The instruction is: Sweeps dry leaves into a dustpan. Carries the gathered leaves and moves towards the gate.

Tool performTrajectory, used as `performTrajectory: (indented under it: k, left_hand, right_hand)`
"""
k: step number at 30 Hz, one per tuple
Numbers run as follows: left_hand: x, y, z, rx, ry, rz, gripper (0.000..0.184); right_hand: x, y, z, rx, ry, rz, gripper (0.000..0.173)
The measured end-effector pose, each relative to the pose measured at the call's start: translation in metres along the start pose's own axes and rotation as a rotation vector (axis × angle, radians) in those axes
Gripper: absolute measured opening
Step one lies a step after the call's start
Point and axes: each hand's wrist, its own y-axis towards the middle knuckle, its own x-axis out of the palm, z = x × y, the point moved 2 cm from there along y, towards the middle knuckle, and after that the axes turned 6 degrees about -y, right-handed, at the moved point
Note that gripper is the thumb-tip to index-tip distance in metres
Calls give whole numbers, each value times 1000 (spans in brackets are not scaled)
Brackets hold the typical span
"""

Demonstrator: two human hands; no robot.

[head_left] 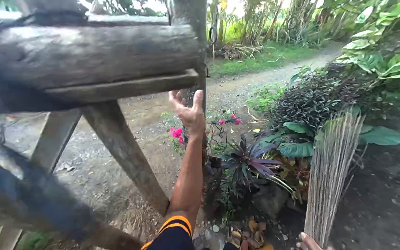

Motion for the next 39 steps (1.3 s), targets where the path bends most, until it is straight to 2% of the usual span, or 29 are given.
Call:
performTrajectory:
  k: [3, 7, 9, 11, 13, 16, 18, 20, 22, 26, 29, 32, 36, 38, 39]
  left_hand:
    - [-4, 15, 26, 114, -34, 43, 77]
    - [-19, 43, 52, 97, -126, 258, 70]
    - [-32, 44, 74, 37, -105, 403, 58]
    - [-49, 42, 89, 87, -130, 511, 40]
    - [-67, 34, 90, 212, -199, 478, 32]
    - [-73, 16, 103, 308, -217, 346, 40]
    - [-79, 10, 109, 332, -142, 262, 39]
    - [-95, 5, 96, 342, 9, 239, 29]
    - [-110, -4, 66, 245, 204, 278, 25]
    - [-164, -82, -24, -204, 739, 299, 40]
    - [-209, -179, -77, -564, 871, 61, 45]
    - [-253, -285, -93, -948, 1052, -458, 51]
    - [-343, -425, -74, -1419, 1269, -988, 52]
    - [-359, -484, -39, -1642, 1314, -1304, 57]
    - [-358, -505, -17, -1732, 1320, -1393, 58]
  right_hand:
    - [-6, 0, 4, 15, 0, -1, 38]
    - [-20, 5, 5, 13, -37, -11, 41]
    - [-31, 8, 8, 10, -55, -26, 42]
    - [-42, 12, 12, 3, -68, -55, 45]
    - [-56, 14, 12, 8, -103, -83, 50]
    - [-78, 21, 14, 19, -150, -106, 51]
    - [-91, 25, 24, 29, -175, -102, 51]
    - [-104, 25, 31, 18, -206, -107, 51]
    - [-112, 25, 35, 3, -240, -142, 50]
    - [-130, 12, 53, 24, -285, -190, 52]
    - [-144, -2, 67, 61, -368, -223, 56]
    - [-157, -21, 80, 113, -432, -231, 59]
    - [-168, -38, 97, 162, -482, -233, 62]
    - [-175, -41, 105, 188, -502, -246, 62]
    - [-178, -42, 109, 200, -515, -253, 60]
